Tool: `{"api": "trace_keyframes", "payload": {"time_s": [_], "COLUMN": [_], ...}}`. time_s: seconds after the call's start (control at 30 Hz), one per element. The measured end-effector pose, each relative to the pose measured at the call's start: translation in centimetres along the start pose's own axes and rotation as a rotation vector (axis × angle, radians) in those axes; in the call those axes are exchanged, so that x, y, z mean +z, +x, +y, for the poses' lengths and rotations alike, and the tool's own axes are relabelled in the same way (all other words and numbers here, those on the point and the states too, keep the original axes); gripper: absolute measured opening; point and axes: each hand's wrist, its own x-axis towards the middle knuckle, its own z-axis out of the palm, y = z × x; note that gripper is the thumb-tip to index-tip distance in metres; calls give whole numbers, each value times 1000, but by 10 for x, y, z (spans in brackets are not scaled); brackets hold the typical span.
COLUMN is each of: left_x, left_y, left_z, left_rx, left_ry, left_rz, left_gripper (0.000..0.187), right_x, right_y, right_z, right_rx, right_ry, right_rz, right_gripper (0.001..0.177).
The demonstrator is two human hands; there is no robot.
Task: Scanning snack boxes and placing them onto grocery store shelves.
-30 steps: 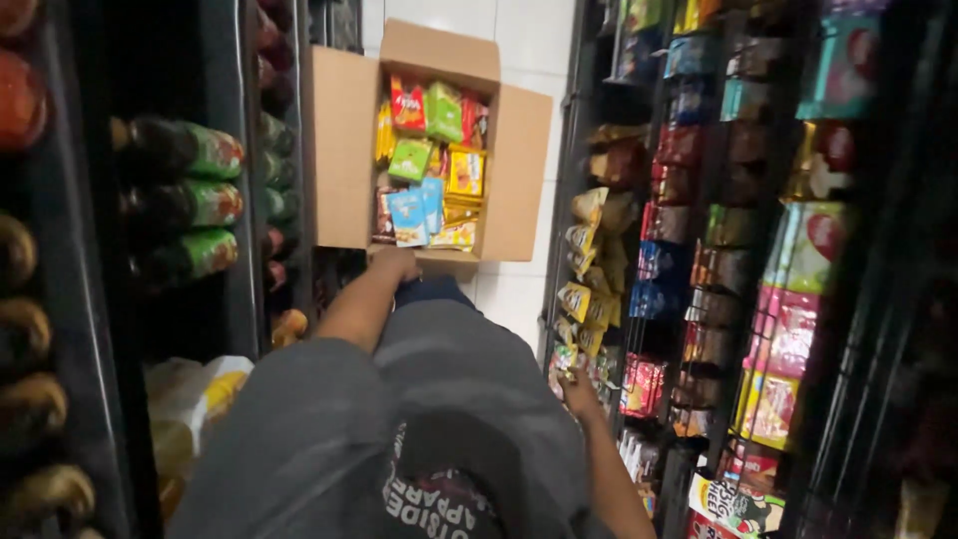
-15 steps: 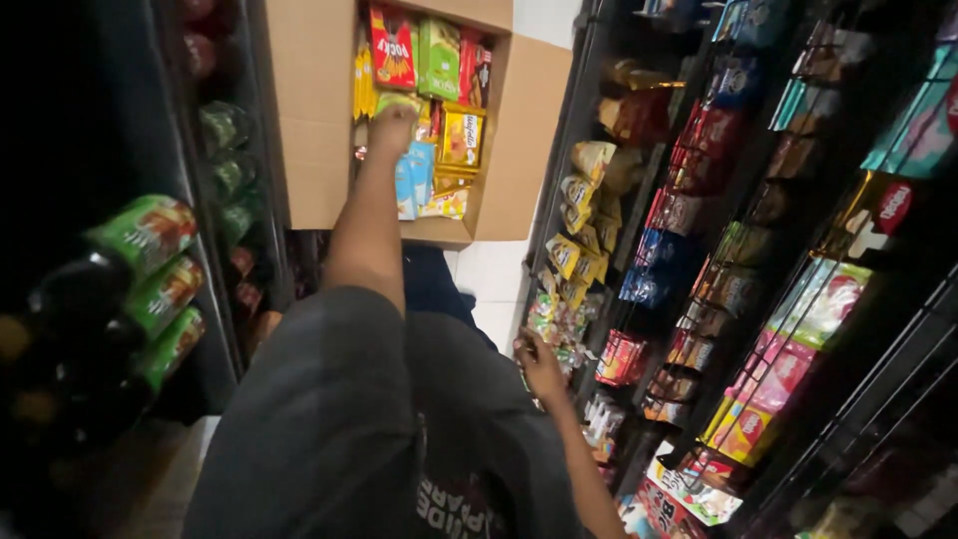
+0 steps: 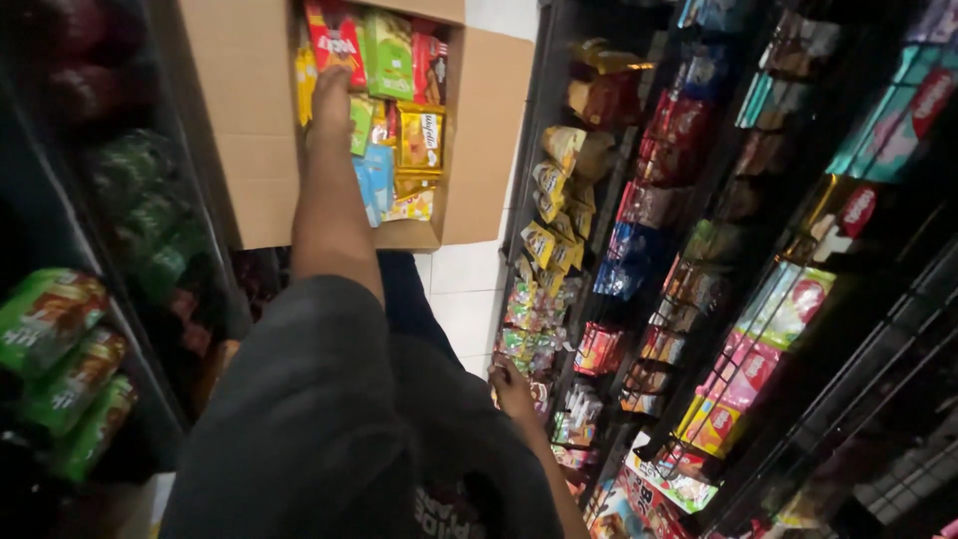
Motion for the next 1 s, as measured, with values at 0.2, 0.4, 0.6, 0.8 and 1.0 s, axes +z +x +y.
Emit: {"api": "trace_keyframes", "payload": {"time_s": [0.2, 0.4, 0.6, 0.8, 1.0], "left_x": [11, -10, -38, -42, 56], "left_y": [125, 86, 5, -131, -312], "left_z": [-86, -124, -179, -154, -130], "left_rx": [618, 622, 393, 828, 1232], "left_ry": [203, 245, 525, 943, 1137], "left_rz": [104, 251, 376, 285, -640], "left_gripper": [32, 34, 39, 42, 65], "right_x": [3, 1, -3, 9, -40], "right_y": [-15, -11, -13, 17, -12], "right_z": [-36, -20, 30, 87, 72], "right_rx": [-122, -116, -120, -248, -407], "right_ry": [191, 221, 268, 116, 278], "right_rz": [18, 29, 99, 190, 264], "right_gripper": [42, 42, 42, 43, 50]}}
